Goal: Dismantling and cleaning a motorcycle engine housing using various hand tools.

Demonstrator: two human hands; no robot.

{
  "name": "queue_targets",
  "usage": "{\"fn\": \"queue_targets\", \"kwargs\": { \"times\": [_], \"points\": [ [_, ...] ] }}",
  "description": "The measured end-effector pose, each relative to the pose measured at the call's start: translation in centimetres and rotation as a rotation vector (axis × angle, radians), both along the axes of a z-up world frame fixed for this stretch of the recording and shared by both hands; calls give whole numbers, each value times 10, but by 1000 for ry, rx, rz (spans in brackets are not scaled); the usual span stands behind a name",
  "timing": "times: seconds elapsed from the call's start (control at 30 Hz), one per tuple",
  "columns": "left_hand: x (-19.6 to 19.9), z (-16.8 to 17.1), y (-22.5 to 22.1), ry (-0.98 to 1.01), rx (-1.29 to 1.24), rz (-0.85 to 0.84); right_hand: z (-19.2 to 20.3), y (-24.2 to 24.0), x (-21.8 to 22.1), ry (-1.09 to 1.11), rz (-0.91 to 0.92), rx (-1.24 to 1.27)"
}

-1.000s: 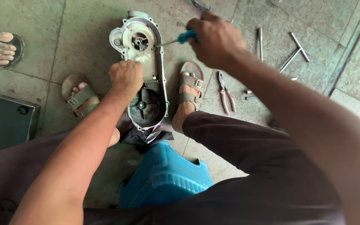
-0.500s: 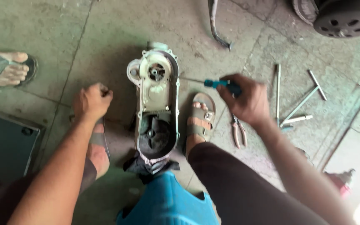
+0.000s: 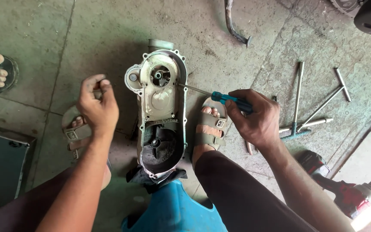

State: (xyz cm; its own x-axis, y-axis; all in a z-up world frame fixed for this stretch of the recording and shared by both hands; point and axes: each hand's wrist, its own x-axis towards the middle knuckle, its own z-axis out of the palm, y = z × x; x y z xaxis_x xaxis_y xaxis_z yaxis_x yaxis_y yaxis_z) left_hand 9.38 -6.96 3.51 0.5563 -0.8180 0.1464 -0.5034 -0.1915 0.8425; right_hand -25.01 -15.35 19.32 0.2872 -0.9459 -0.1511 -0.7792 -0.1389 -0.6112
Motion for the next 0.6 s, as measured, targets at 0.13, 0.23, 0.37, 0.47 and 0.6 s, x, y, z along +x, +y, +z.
{"fn": "queue_targets", "kwargs": {
  "times": [0.13, 0.23, 0.37, 0.47, 0.6],
  "points": [
    [-14, 14, -7, 54, -29, -13, 1, 0, 1, 13, -5, 17],
    [-15, 21, -7, 76, -23, -38, 0, 0, 2, 19, -44, 62],
    [-13, 24, -5, 114, -17, -62, -1, -1, 2, 16, -24, 24],
    [-14, 29, -2, 137, 9, -62, 0, -2, 2, 25, -28, 41],
    [-19, 40, 0, 31, 1, -104, 3, -5, 4, 55, 5, 34]
  ]
}}
